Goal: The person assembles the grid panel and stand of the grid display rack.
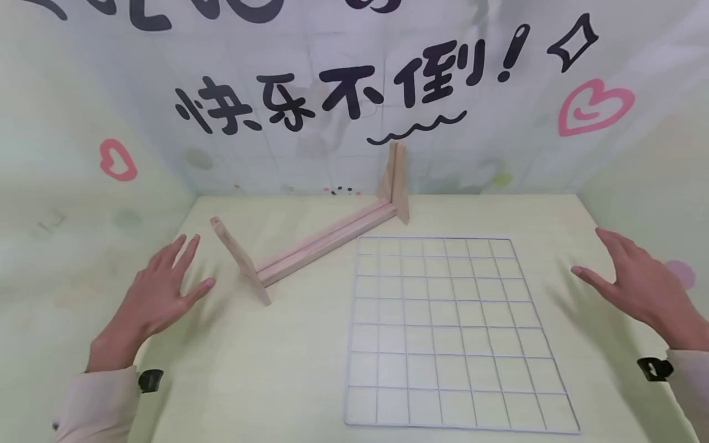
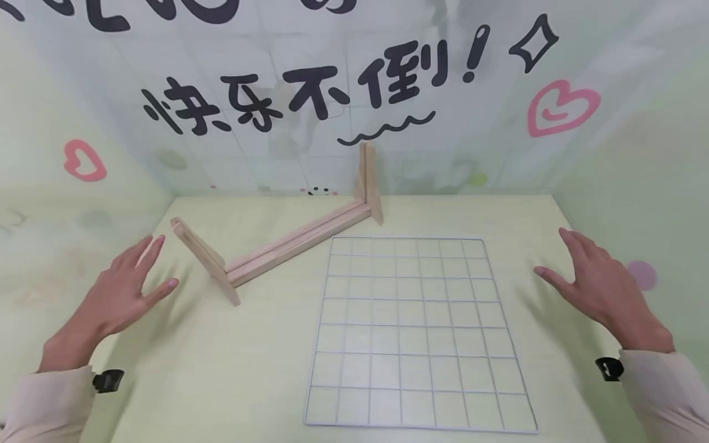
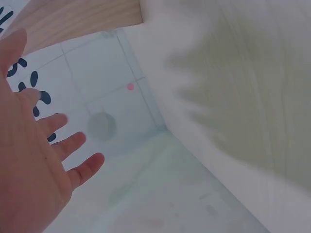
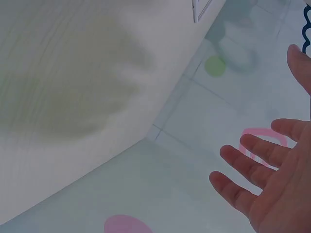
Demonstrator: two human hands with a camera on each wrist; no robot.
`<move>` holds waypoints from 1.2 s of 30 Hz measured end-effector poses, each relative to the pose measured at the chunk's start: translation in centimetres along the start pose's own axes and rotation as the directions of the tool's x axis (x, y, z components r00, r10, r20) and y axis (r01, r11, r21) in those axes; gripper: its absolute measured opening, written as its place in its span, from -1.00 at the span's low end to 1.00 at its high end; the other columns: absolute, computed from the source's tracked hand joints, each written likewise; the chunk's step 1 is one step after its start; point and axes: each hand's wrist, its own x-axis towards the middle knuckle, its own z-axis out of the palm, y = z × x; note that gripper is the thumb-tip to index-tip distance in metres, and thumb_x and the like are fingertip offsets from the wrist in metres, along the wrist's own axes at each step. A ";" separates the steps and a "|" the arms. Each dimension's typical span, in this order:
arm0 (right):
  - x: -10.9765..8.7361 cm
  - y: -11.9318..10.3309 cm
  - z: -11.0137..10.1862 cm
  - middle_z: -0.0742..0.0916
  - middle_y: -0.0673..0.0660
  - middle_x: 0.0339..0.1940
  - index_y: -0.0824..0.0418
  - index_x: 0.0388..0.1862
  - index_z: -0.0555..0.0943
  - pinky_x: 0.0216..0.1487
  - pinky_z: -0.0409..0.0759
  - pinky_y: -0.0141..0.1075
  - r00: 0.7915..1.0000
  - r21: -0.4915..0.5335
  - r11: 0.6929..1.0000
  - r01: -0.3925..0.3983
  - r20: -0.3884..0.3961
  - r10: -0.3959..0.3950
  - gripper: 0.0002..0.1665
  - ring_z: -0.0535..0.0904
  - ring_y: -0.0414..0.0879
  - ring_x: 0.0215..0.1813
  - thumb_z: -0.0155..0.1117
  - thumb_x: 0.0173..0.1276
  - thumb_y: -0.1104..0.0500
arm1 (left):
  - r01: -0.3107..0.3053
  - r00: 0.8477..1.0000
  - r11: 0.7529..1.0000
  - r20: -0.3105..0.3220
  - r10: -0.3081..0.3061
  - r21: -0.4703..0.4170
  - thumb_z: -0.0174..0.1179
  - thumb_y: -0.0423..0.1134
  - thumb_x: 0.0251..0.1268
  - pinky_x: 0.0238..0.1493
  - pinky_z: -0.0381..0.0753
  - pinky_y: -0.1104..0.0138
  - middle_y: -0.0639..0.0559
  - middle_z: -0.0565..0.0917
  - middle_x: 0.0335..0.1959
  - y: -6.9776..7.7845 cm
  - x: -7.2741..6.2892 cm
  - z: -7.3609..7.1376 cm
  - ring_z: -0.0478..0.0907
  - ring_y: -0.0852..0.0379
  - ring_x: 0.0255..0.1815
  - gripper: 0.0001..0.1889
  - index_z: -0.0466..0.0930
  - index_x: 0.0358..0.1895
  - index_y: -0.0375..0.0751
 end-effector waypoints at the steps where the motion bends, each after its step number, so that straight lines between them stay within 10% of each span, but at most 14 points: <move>1: 0.0 -0.1 0.0 0.34 0.56 0.39 0.39 0.56 0.03 -0.01 0.31 0.42 1.000 0.003 1.000 -0.009 0.012 0.009 0.08 0.29 0.53 0.24 0.29 0.36 -0.18 | 0.003 1.000 1.000 0.000 -0.003 -0.020 0.07 0.16 0.42 0.05 0.19 -0.43 -0.30 -0.02 0.59 0.3 -0.2 0.0 0.04 -0.44 0.47 -0.11 -0.20 0.62 -0.01; 8: -0.3 -0.5 0.1 0.25 0.60 0.42 0.30 0.61 -0.09 -0.04 0.28 0.45 0.993 0.055 0.996 -0.066 0.100 0.060 0.08 0.24 0.55 0.29 0.20 0.42 -0.20 | -0.018 1.000 0.993 -0.025 0.015 -0.118 0.11 0.10 0.43 0.10 0.23 -0.39 -0.36 0.28 0.46 2.4 -1.1 0.3 0.24 -0.46 0.36 -0.18 -0.04 0.60 -0.04; 22: -0.7 -1.9 1.9 0.41 0.51 0.35 0.39 0.57 -0.03 -0.02 0.36 0.33 0.987 0.128 0.990 -0.052 0.158 0.032 0.00 0.44 0.46 0.20 0.16 0.47 -0.15 | 0.050 0.982 0.978 0.187 -0.011 -0.203 -0.01 0.27 0.45 0.05 0.44 -0.28 -0.29 0.36 0.42 6.5 -1.4 1.5 0.39 -0.36 0.31 -0.11 -0.08 0.58 -0.23; 36: -1.2 -2.6 2.7 0.51 0.53 0.26 0.48 0.51 0.06 -0.06 0.50 0.27 0.974 0.202 0.977 -0.060 0.225 0.013 -0.11 0.57 0.45 0.09 0.09 0.53 -0.10 | 0.091 0.971 0.971 0.234 -0.038 -0.220 -0.03 0.29 0.44 -0.02 0.52 -0.18 -0.30 0.53 0.26 8.8 -1.1 1.9 0.51 -0.32 0.20 -0.20 0.20 0.41 -0.36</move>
